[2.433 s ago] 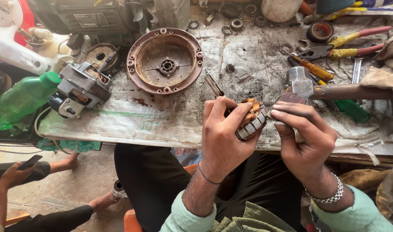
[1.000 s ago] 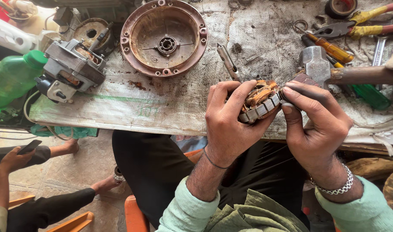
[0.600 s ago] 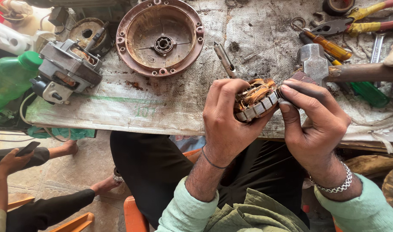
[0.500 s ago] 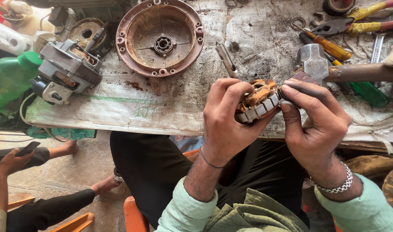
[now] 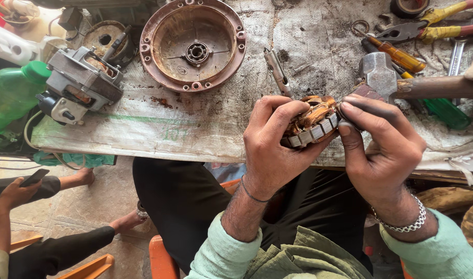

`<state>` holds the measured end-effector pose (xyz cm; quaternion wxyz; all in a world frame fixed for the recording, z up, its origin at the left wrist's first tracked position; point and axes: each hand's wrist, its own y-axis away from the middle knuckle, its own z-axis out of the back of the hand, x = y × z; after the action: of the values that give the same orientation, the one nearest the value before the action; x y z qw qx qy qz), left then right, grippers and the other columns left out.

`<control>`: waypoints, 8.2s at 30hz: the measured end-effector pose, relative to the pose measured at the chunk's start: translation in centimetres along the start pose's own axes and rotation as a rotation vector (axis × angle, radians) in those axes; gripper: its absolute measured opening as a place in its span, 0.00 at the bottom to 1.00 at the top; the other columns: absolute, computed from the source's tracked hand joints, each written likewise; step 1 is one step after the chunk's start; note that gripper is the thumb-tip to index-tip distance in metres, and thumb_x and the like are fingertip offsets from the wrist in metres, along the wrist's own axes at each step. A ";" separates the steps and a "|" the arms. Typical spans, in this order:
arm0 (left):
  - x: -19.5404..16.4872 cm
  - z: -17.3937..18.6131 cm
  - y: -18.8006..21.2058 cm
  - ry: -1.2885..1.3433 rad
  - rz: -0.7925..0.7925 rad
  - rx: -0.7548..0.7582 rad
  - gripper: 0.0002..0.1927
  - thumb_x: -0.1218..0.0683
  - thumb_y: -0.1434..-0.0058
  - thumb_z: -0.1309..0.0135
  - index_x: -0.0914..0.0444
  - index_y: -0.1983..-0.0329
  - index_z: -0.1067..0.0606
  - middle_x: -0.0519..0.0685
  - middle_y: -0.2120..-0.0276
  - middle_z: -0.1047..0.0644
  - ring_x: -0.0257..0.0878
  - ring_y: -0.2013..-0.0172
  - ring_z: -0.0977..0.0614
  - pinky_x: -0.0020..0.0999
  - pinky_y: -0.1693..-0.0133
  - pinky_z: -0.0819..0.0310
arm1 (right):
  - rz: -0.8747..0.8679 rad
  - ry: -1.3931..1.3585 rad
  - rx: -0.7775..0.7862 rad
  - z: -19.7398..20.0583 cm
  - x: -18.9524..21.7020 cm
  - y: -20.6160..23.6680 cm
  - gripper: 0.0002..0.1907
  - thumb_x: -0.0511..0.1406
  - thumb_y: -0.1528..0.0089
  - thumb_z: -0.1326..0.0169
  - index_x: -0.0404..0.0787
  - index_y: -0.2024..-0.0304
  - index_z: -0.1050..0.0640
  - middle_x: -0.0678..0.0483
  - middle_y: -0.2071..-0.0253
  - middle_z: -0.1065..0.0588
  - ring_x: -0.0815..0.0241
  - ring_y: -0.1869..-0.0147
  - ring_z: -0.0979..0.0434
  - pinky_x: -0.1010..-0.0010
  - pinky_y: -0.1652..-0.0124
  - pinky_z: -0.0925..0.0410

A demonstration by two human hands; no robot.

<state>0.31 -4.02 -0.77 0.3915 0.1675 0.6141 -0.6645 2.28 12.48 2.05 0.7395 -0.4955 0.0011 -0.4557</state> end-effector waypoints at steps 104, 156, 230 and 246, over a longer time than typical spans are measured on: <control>0.3 -1.7 1.0 -0.094 -0.122 0.037 0.26 0.53 0.51 0.28 0.56 0.48 0.20 0.45 0.63 0.31 0.39 0.64 0.26 0.36 0.60 0.32 | 0.328 0.124 0.044 0.7 0.4 0.9 0.13 0.19 0.46 0.43 0.31 0.60 0.18 0.43 0.58 0.21 0.44 0.50 0.18 0.57 0.48 0.23; -0.7 -1.1 -0.1 -0.048 -0.007 0.043 0.23 0.51 0.48 0.25 0.58 0.50 0.19 0.46 0.62 0.28 0.35 0.65 0.23 0.29 0.63 0.24 | 0.014 0.063 0.020 3.6 -2.0 -0.2 0.03 0.23 0.29 0.41 0.30 0.53 0.20 0.44 0.54 0.21 0.54 0.47 0.17 0.71 0.48 0.23; 0.2 -0.4 0.3 -0.062 -0.185 -0.010 0.22 0.51 0.54 0.24 0.58 0.59 0.22 0.45 0.60 0.26 0.40 0.57 0.20 0.38 0.52 0.28 | 0.175 -0.168 0.084 1.8 0.7 -0.3 0.10 0.21 0.44 0.48 0.32 0.61 0.21 0.43 0.59 0.21 0.49 0.51 0.17 0.60 0.50 0.23; 0.5 0.2 -0.3 -0.094 -0.107 -0.045 0.21 0.47 0.50 0.22 0.57 0.59 0.21 0.46 0.60 0.27 0.39 0.57 0.24 0.35 0.52 0.29 | 0.174 0.233 0.092 0.9 -0.1 -1.1 0.12 0.22 0.38 0.38 0.36 0.53 0.18 0.45 0.54 0.21 0.47 0.47 0.20 0.59 0.45 0.26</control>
<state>-0.13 -4.40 -0.89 0.3875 0.0944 0.6178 -0.6777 1.88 13.07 3.33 0.7929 -0.4029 0.1087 -0.4439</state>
